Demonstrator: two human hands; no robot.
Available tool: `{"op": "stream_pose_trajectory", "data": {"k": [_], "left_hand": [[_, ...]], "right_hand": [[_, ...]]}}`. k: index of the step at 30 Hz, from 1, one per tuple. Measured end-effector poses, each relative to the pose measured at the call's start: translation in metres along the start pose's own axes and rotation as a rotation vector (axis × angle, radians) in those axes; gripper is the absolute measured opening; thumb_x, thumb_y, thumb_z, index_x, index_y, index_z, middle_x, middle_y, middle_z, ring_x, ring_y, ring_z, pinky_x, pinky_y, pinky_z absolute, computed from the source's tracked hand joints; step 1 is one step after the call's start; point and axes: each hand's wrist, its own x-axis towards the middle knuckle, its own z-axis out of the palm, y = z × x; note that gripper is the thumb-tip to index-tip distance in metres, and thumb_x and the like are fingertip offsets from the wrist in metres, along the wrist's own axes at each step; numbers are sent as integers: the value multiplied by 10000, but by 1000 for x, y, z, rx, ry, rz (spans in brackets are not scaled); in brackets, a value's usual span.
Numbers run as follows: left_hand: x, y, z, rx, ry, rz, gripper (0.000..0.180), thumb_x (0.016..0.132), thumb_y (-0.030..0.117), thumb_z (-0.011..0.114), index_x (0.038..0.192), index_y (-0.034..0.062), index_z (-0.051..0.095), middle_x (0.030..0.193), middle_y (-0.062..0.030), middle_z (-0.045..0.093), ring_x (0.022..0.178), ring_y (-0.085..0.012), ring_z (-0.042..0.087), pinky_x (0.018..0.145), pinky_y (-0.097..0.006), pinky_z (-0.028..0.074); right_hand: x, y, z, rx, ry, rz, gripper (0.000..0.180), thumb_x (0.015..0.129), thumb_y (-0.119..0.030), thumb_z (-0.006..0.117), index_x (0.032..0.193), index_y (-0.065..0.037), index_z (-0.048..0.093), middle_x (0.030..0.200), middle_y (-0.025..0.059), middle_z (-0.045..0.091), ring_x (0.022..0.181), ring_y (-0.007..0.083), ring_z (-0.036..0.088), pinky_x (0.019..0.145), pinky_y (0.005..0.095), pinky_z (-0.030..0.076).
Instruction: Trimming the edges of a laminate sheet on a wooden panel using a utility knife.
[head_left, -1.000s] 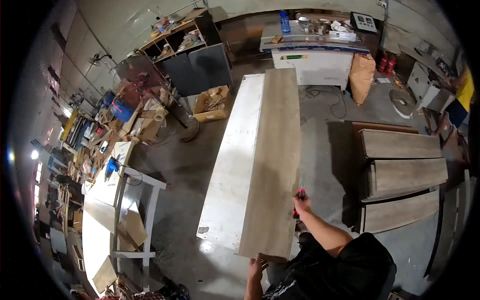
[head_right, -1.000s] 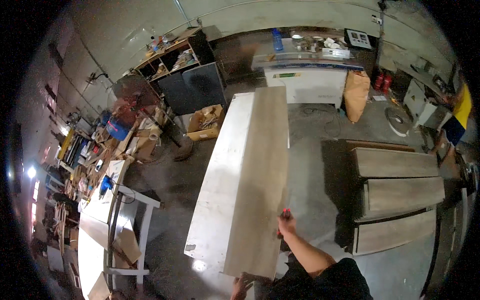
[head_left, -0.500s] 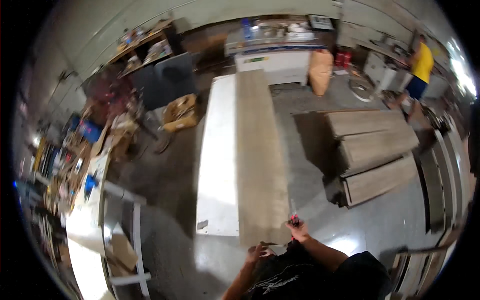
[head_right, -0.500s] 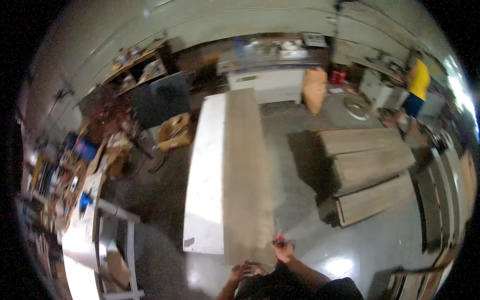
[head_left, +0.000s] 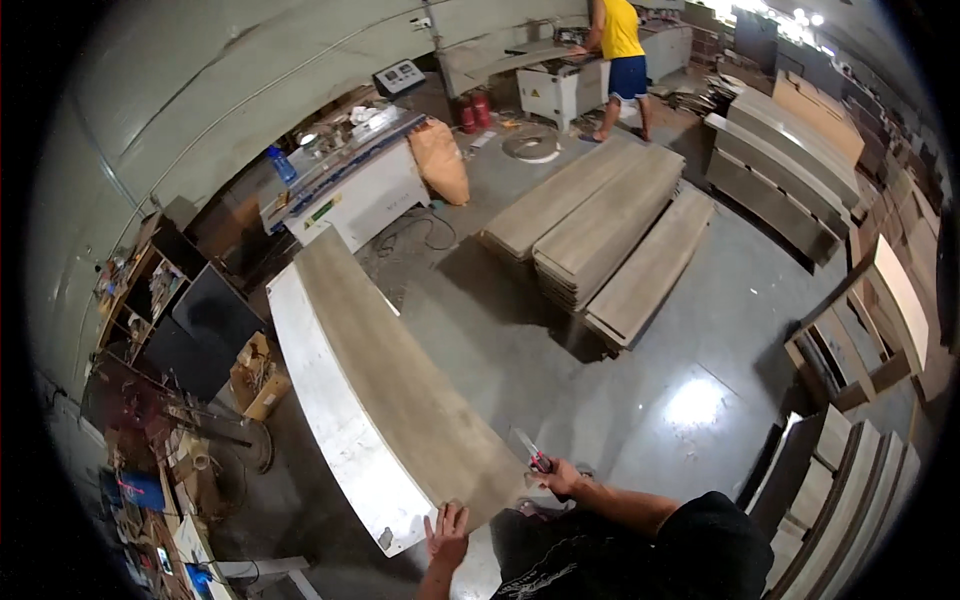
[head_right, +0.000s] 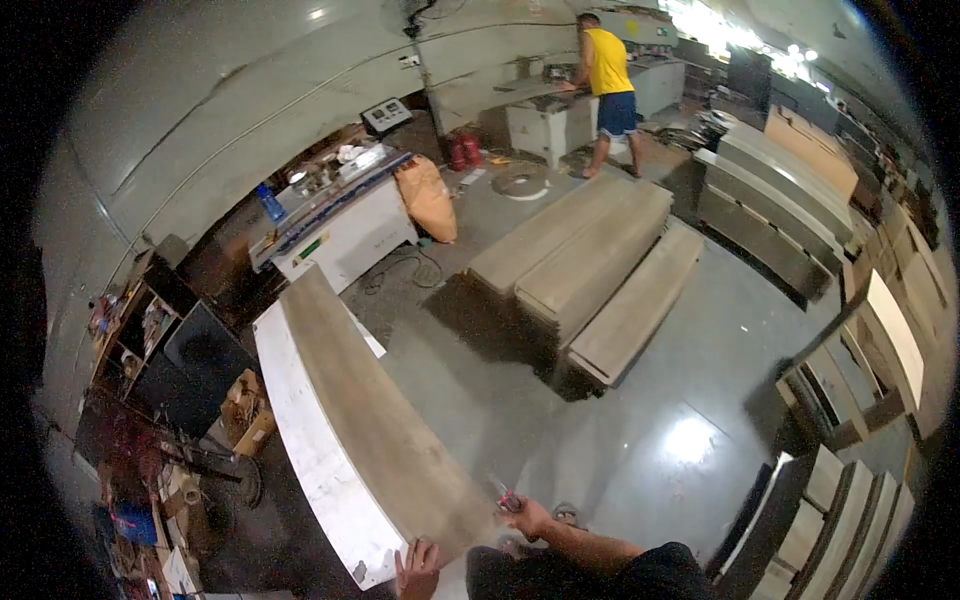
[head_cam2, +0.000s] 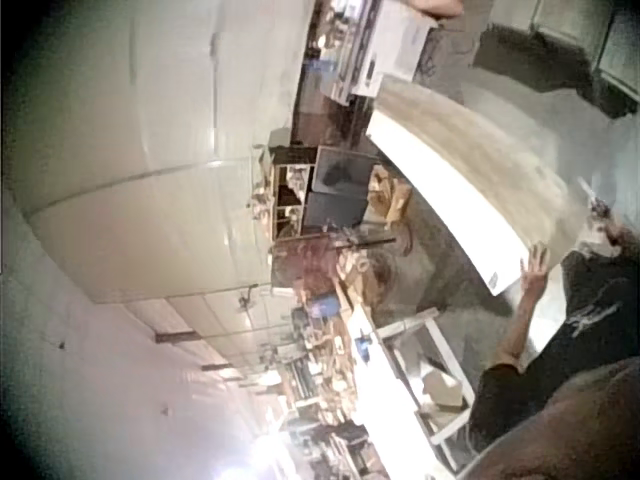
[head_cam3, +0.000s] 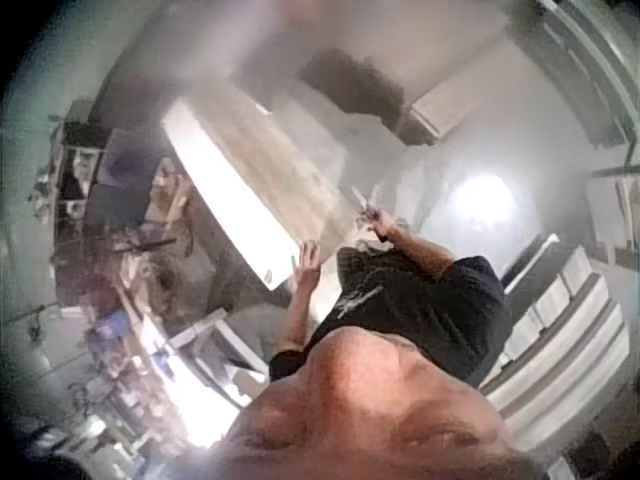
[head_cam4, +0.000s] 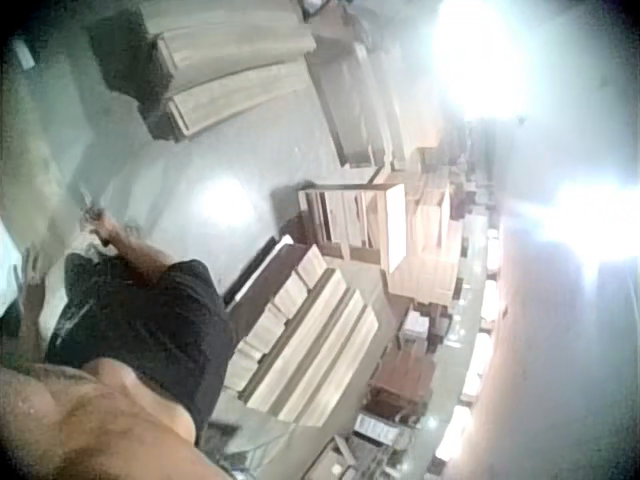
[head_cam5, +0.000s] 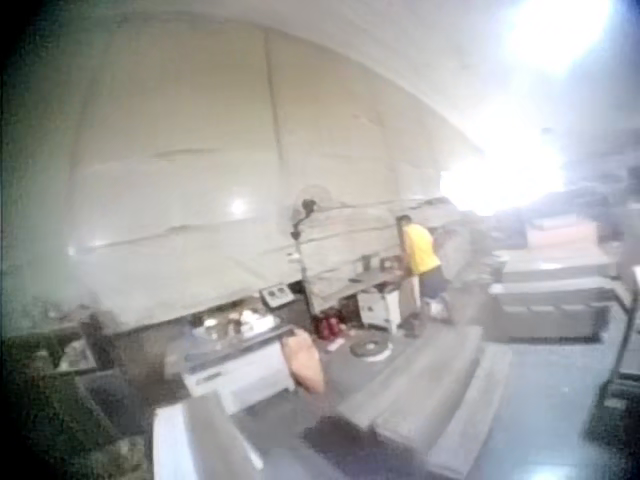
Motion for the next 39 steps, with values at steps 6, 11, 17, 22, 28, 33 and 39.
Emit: {"op": "stream_pose_trajectory", "data": {"k": [6,11,17,22,28,33,39], "left_hand": [[-2,-45,12,-246,-46,261,710,889,554,662,1481,186,528,1573,-82,449,1476,-338,371,1169,-634,293],[13,-66,17,-354,130,514,553,939,456,665,1338,77,627,1415,-125,587,1297,-354,557,1091,-570,434],[4,-77,59,-373,191,521,600,914,504,646,1417,180,594,1550,-1,483,1452,-305,394,1206,-542,282],[14,-86,95,-413,199,543,632,876,562,664,1403,218,608,1516,16,515,1385,-296,448,1159,-549,338],[84,-109,70,-650,-35,420,619,905,599,623,1390,213,626,1506,-82,530,1385,-366,420,1181,-634,211],[165,-140,74,-625,140,38,589,971,467,585,1505,232,498,1648,-102,325,1532,-363,240,1226,-657,92],[173,-141,50,-649,161,-29,565,977,455,578,1499,254,498,1652,-84,323,1549,-301,222,1247,-629,68]], "right_hand": [[-25,-20,28,-71,278,140,620,925,-404,754,1355,4,573,1155,129,723,889,210,733,787,357,587],[-39,-7,73,-12,615,-14,411,910,-311,774,1156,3,673,936,61,720,750,154,704,658,338,600],[-64,1,163,-59,867,131,456,893,-299,801,1185,4,625,858,59,664,700,153,672,602,317,568],[-111,46,227,80,882,82,366,1010,-250,619,1288,-15,583,921,114,723,603,163,624,585,323,526],[-179,25,298,-132,864,256,350,1070,-246,539,1335,-20,572,931,70,682,754,121,640,695,283,523],[-155,-29,329,-771,618,410,362,1018,-287,609,1287,-44,620,917,199,717,866,354,710,765,412,536],[-112,-83,343,-1067,367,500,336,1036,-388,540,1256,-158,647,1001,212,724,952,452,679,813,520,543]]}}
